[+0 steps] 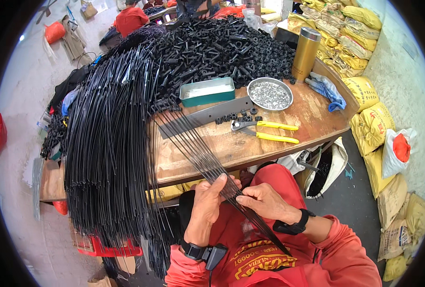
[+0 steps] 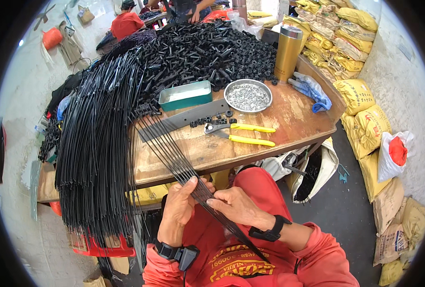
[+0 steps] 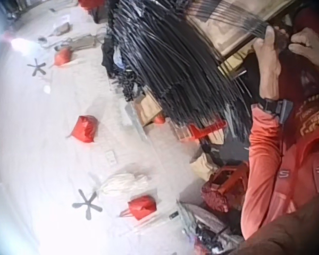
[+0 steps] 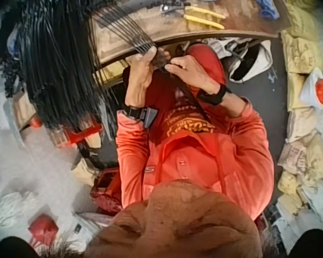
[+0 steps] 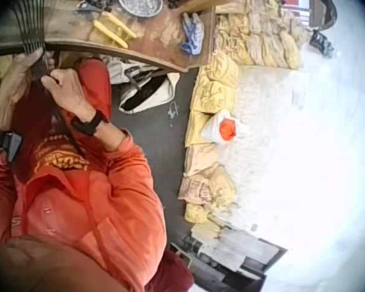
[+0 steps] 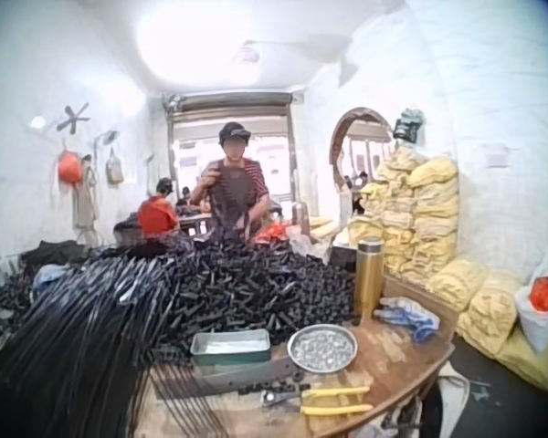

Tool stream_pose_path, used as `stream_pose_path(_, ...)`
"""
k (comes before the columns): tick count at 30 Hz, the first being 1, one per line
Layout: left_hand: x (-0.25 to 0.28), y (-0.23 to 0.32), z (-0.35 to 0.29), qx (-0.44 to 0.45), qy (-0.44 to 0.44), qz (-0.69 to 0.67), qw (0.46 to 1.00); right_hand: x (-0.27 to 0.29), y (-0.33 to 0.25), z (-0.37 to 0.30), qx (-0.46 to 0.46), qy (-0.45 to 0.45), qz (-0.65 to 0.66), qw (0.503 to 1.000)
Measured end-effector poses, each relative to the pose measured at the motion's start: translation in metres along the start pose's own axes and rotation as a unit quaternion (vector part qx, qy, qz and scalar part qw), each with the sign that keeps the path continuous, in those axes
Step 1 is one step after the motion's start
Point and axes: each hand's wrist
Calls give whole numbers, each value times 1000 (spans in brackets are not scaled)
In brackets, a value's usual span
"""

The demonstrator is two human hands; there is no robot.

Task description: Gathering and assembling black tube components for umbrella or tent manufacturing.

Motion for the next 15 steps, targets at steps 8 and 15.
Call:
stream_pose_path(8, 5, -6, -1, -15, 15, 20, 1000, -4, 2, 1, -4, 27, -51, 998)
stream_pose_path(15, 11, -6, 2, -16, -6, 33, 999, -9, -3, -3, -41, 86, -19, 995)
Point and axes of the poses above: each hand's wrist, its own z-axis towards the middle knuckle, its own x-axis out of the back of the hand, y = z × x, and after that the axes turned 2 degrees about -z, right-handed
